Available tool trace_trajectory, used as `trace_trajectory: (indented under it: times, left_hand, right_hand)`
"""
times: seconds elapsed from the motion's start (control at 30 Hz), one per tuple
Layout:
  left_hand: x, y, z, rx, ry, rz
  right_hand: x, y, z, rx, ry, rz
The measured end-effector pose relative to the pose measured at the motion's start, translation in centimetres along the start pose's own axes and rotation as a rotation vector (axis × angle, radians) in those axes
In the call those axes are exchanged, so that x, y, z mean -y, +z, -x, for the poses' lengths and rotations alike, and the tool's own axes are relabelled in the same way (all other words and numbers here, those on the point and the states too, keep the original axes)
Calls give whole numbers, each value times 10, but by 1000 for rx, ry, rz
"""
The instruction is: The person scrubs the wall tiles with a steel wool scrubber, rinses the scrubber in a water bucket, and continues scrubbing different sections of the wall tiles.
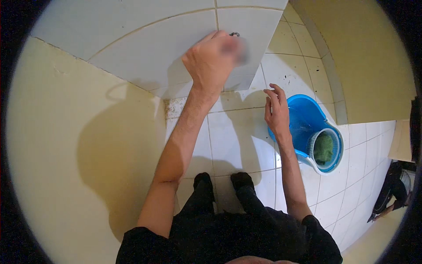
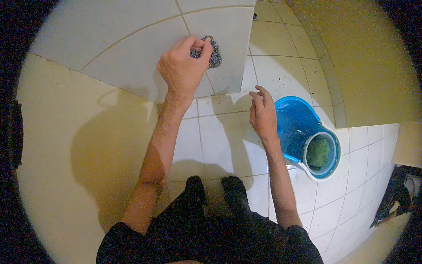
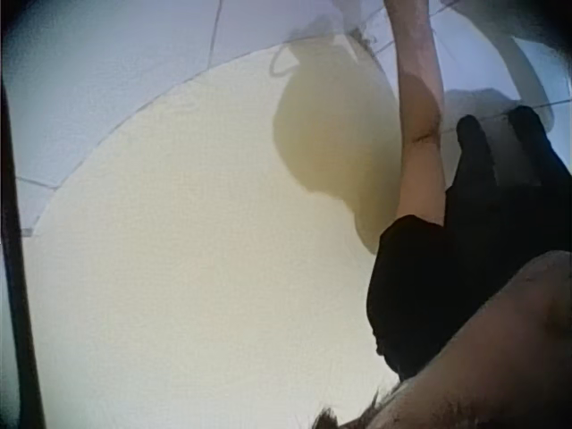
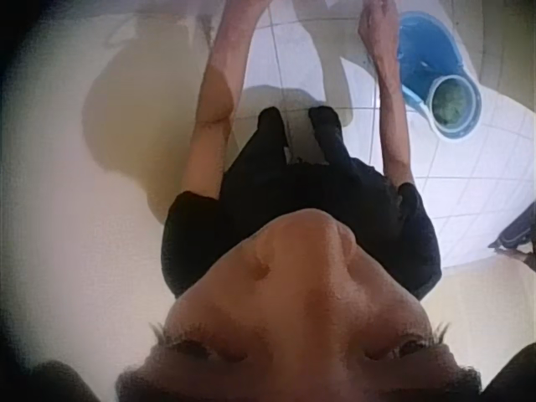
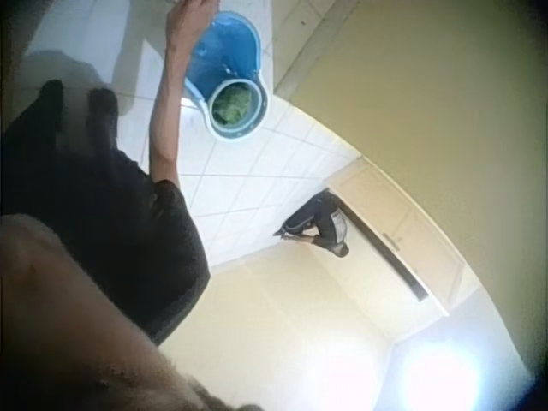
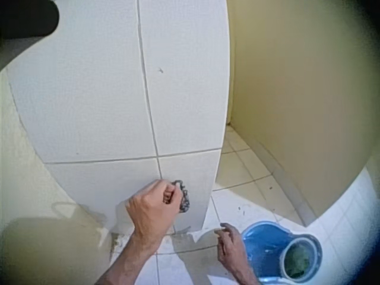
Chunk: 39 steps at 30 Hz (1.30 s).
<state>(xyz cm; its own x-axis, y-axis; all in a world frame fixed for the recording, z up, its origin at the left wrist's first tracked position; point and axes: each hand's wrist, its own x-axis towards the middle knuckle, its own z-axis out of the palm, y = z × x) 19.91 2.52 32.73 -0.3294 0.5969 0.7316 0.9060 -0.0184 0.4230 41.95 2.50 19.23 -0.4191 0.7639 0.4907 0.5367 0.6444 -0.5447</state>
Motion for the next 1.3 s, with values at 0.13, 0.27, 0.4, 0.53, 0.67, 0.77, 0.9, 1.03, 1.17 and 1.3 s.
trace_trajectory:
  times: [0.13, 0.27, 0.4, 0.53, 0.67, 0.77, 0.9, 1.03, 1.17, 1.3]
  left_hand:
    - [4, 5, 13, 147, -64, -48]
    - [-1, -2, 2, 81, 6, -64]
    - [-3, -1, -3, -24, 34, -8]
    - [-1, 1, 8, 72, -8, -85]
    - [-11, -11, -11, -35, -4, 4]
    - [2, 1, 8, 83, -14, -84]
    - [11, 11, 17, 118, -10, -93]
    - [-8, -7, -3, 14, -2, -34]
    - [13, 17, 24, 70, 12, -60]
    - [10, 15, 15, -84, 90, 9]
  right_hand:
    - [0, 2, 2, 4, 29, -27]
    - [1, 1, 1, 18, 10, -20]
    - [3, -1, 1, -3, 33, -45]
    - [3, -1, 1, 15, 36, -22]
    - [1, -1, 0, -5, 33, -3]
    - [2, -1, 0, -6, 44, -23]
    - [0, 3, -1, 15, 44, -7]
    - [0, -1, 1, 8, 44, -17]
    - [3, 1, 0, 20, 59, -40]
    - [-3, 1, 4, 6, 28, -15]
